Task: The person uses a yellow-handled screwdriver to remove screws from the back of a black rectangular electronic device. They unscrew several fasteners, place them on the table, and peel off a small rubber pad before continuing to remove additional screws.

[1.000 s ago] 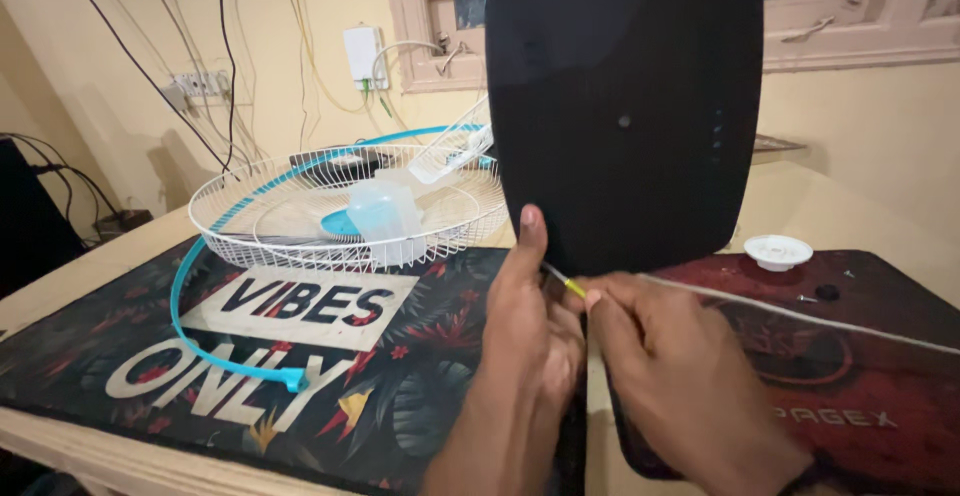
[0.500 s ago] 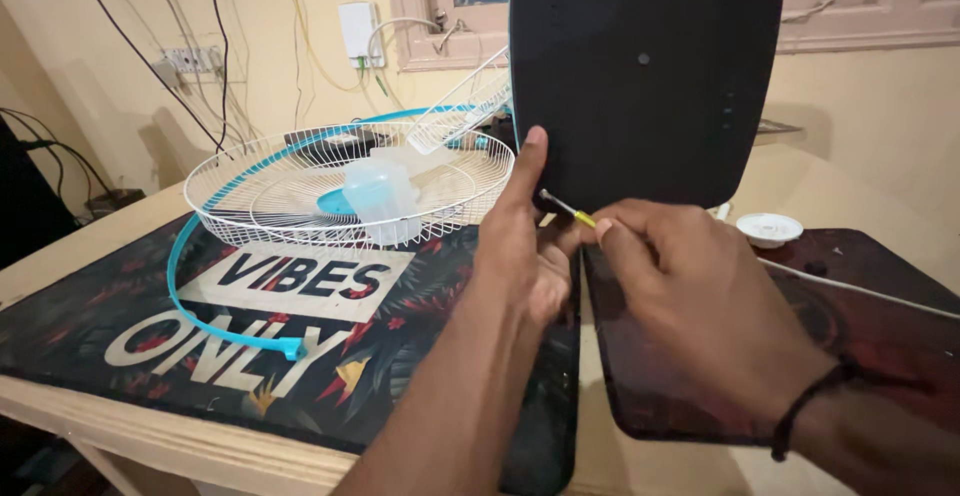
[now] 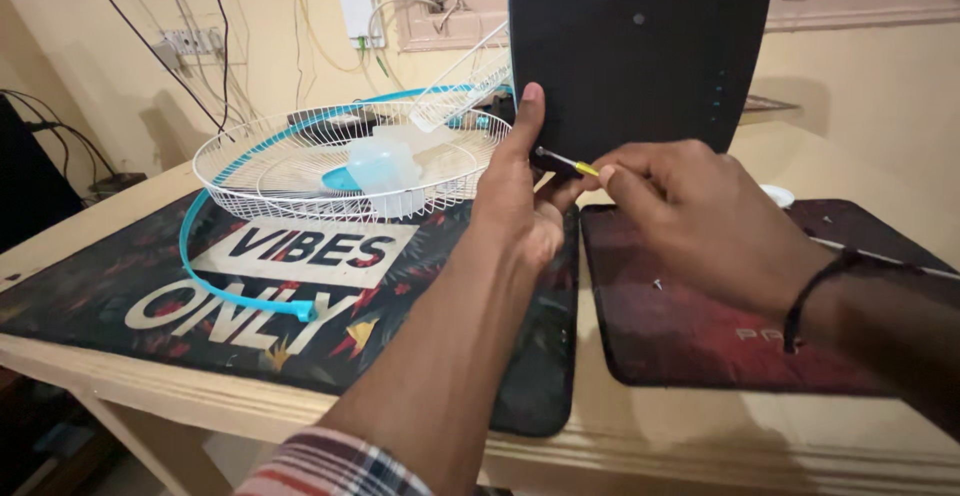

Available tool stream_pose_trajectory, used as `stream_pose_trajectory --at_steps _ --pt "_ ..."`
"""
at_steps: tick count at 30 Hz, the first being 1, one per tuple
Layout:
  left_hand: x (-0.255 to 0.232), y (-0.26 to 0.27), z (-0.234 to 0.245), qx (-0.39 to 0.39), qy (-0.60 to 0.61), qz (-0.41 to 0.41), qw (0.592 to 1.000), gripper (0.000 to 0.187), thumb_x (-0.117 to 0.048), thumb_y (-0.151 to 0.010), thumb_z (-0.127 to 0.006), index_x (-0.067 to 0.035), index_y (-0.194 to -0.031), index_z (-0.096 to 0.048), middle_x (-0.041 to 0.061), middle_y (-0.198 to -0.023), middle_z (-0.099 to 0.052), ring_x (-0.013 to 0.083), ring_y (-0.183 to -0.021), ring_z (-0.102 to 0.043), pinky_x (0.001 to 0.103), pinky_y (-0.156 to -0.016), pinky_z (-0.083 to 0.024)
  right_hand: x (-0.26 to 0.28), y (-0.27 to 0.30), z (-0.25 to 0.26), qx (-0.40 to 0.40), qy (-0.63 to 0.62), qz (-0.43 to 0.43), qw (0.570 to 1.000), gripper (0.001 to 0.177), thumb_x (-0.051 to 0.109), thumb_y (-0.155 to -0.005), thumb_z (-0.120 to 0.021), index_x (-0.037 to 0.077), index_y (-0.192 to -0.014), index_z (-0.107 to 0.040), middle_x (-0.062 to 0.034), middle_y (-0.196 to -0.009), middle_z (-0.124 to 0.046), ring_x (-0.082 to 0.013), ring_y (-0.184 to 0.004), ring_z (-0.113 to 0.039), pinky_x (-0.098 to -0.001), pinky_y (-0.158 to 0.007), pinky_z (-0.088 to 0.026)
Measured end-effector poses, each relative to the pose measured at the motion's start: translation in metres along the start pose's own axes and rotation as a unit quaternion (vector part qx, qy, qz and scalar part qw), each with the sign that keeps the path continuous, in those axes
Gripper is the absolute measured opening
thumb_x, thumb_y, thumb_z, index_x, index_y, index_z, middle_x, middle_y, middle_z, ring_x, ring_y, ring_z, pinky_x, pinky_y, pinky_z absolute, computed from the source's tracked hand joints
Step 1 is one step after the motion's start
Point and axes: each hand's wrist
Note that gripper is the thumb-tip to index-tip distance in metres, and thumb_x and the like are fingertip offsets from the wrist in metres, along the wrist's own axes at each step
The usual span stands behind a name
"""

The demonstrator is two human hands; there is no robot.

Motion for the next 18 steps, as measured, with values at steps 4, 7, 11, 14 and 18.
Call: stream_pose_trajectory --at_steps 4,7,11,14,18 --pt "0.001 -0.003 0.0 0.037 0.005 -0.007 0.999 0.076 -0.045 -0.076 -0.082 0.002 -0.131 -0.058 0.02 -0.124 -0.06 0.0393 -0.106 -0.065 0.047 -0.069 -0.067 0.0 0.003 0.004 0.01 0.024 -0.02 0.999 0.036 0.033 -0.1 -0.05 0.015 -0.118 -0.075 -0.015 -0.06 -0.062 -0.0259 -0.051 -0.063 -0.0429 -0.054 -0.047" --pt "0.001 -0.006 -0.002 0.009 0.001 0.0 1.0 0.074 -0.045 -0.078 -0.082 0.003 -0.129 -0.058 0.019 -0.12 -0.058 0.0398 -0.102 -0.065 0.048 -0.073 -0.067 0.007 0.004 0.007 0.016 0.05 -0.045 0.998 0.038 0.028 -0.102 -0.048 0.013 -0.125 -0.075 -0.0144 -0.067 -0.064 -0.0254 -0.057 -0.066 -0.0412 -0.059 -0.051" --pt "0.003 -0.015 -0.007 0.011 0.003 -0.004 1.0 0.068 -0.045 -0.08 -0.082 0.001 -0.124 -0.058 0.018 -0.113 -0.057 0.0373 -0.098 -0.064 0.047 -0.077 -0.065 0.019 0.0 0.013 -0.003 0.117 -0.032 0.993 0.037 0.023 -0.102 -0.046 0.012 -0.121 -0.076 -0.0177 -0.067 -0.067 -0.0277 -0.06 -0.067 -0.0431 -0.061 -0.057" --pt "0.003 -0.023 -0.011 0.03 0.007 -0.002 1.0 0.064 -0.046 -0.078 -0.082 -0.001 -0.118 -0.061 0.017 -0.108 -0.06 0.0332 -0.095 -0.065 0.045 -0.076 -0.065 0.024 0.0 0.017 -0.014 0.133 -0.037 0.99 0.036 0.023 -0.101 -0.047 0.012 -0.115 -0.078 -0.0204 -0.069 -0.07 -0.0324 -0.062 -0.072 -0.044 -0.069 -0.06" --pt "0.0 -0.027 -0.013 0.033 0.006 0.006 0.999 0.059 -0.047 -0.078 -0.082 -0.003 -0.113 -0.063 0.012 -0.104 -0.064 0.027 -0.094 -0.066 0.042 -0.076 -0.064 0.031 0.001 0.022 -0.049 0.198 0.044 0.978 0.033 0.028 -0.102 -0.051 0.015 -0.111 -0.08 -0.0218 -0.075 -0.072 -0.0407 -0.072 -0.072 -0.0502 -0.08 -0.057"
Point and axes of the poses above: each hand's wrist, its own y-axis away from the middle knuckle, its own z-axis out of the back of the hand, x = y × z
